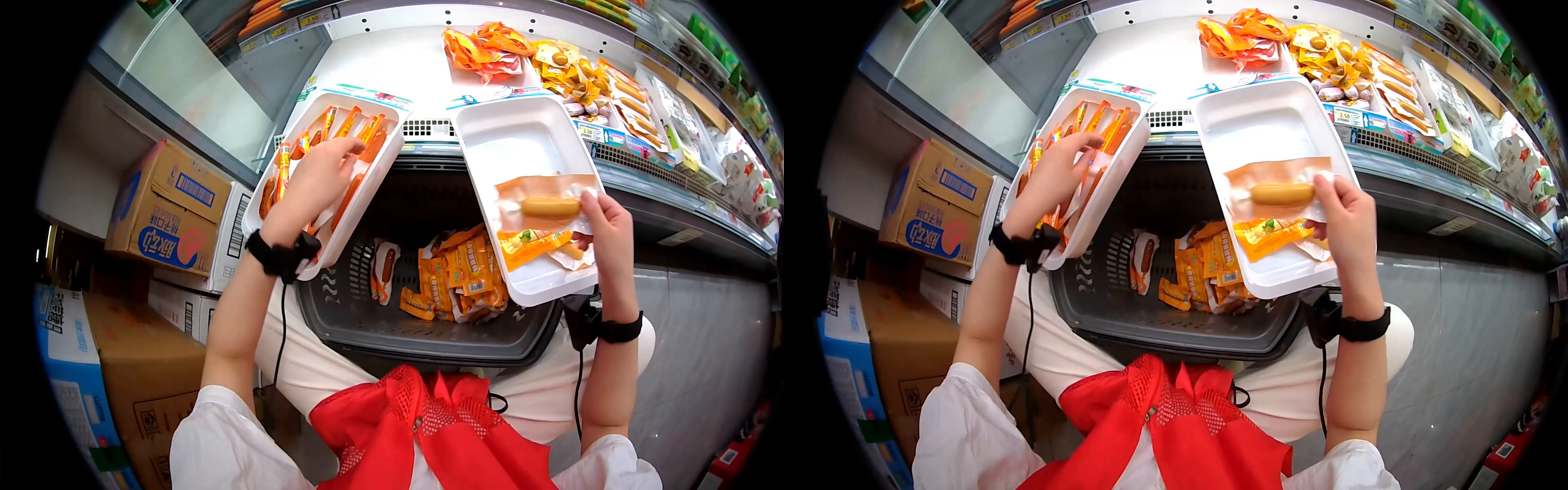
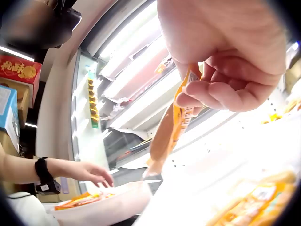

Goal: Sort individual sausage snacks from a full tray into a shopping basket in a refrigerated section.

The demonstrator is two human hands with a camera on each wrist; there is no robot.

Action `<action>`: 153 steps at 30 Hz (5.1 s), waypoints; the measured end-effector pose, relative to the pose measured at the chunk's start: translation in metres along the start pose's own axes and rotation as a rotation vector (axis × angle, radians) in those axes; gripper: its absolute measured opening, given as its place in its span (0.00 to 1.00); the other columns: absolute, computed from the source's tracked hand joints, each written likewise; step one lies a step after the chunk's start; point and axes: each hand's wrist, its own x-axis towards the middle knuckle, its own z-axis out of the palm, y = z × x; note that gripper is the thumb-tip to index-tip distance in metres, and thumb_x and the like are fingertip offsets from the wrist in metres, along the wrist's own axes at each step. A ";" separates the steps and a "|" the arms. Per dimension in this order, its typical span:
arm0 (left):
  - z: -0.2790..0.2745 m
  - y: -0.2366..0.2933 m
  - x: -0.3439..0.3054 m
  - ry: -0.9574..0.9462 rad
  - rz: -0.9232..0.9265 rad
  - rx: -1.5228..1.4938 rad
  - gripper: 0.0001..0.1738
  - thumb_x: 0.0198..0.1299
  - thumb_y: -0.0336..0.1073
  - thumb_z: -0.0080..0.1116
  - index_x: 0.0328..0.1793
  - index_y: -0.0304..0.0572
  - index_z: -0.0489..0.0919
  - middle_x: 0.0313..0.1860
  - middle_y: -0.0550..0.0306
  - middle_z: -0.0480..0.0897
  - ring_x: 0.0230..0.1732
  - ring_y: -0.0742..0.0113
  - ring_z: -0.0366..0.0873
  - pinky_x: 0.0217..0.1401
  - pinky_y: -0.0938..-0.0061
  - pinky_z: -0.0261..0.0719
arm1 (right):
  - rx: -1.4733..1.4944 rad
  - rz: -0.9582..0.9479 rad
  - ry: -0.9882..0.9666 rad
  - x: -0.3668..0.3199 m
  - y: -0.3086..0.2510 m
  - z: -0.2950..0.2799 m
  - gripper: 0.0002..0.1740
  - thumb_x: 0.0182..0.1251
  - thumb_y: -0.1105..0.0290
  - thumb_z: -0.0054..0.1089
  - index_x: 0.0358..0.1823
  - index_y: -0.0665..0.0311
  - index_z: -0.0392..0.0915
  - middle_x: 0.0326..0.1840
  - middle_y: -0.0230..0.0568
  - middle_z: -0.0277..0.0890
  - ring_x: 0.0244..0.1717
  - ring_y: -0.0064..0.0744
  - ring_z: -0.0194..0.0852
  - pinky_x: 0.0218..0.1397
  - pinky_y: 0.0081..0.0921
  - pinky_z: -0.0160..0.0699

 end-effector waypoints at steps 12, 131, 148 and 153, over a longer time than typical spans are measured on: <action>0.032 -0.062 0.041 -0.240 -0.076 0.153 0.12 0.49 0.36 0.60 0.32 0.33 0.76 0.28 0.49 0.79 0.33 0.56 0.77 0.37 0.68 0.74 | -0.522 -0.117 0.226 0.002 0.012 -0.018 0.16 0.63 0.65 0.51 0.47 0.69 0.73 0.26 0.39 0.75 0.22 0.23 0.76 0.23 0.18 0.73; 0.010 -0.070 -0.099 0.191 -0.500 -0.013 0.29 0.49 0.34 0.54 0.59 0.33 0.63 0.50 0.39 0.74 0.50 0.44 0.72 0.53 0.61 0.71 | -0.091 0.484 -0.938 -0.049 0.077 0.161 0.21 0.67 0.64 0.46 0.58 0.66 0.64 0.49 0.35 0.74 0.47 0.21 0.70 0.46 0.16 0.68; 0.015 -0.035 -0.101 0.133 -0.358 -1.176 0.15 0.66 0.40 0.44 0.49 0.34 0.65 0.28 0.55 0.77 0.18 0.76 0.73 0.22 0.83 0.75 | 0.115 0.400 -0.908 -0.053 0.055 0.164 0.22 0.67 0.62 0.47 0.58 0.66 0.63 0.52 0.38 0.71 0.50 0.24 0.70 0.51 0.22 0.67; 0.042 0.014 -0.121 -0.363 -0.175 -1.037 0.13 0.64 0.39 0.46 0.44 0.33 0.71 0.21 0.53 0.78 0.22 0.68 0.78 0.26 0.73 0.76 | 0.336 0.218 -0.701 -0.060 0.048 0.177 0.20 0.69 0.66 0.43 0.59 0.66 0.60 0.56 0.43 0.67 0.57 0.29 0.65 0.60 0.26 0.62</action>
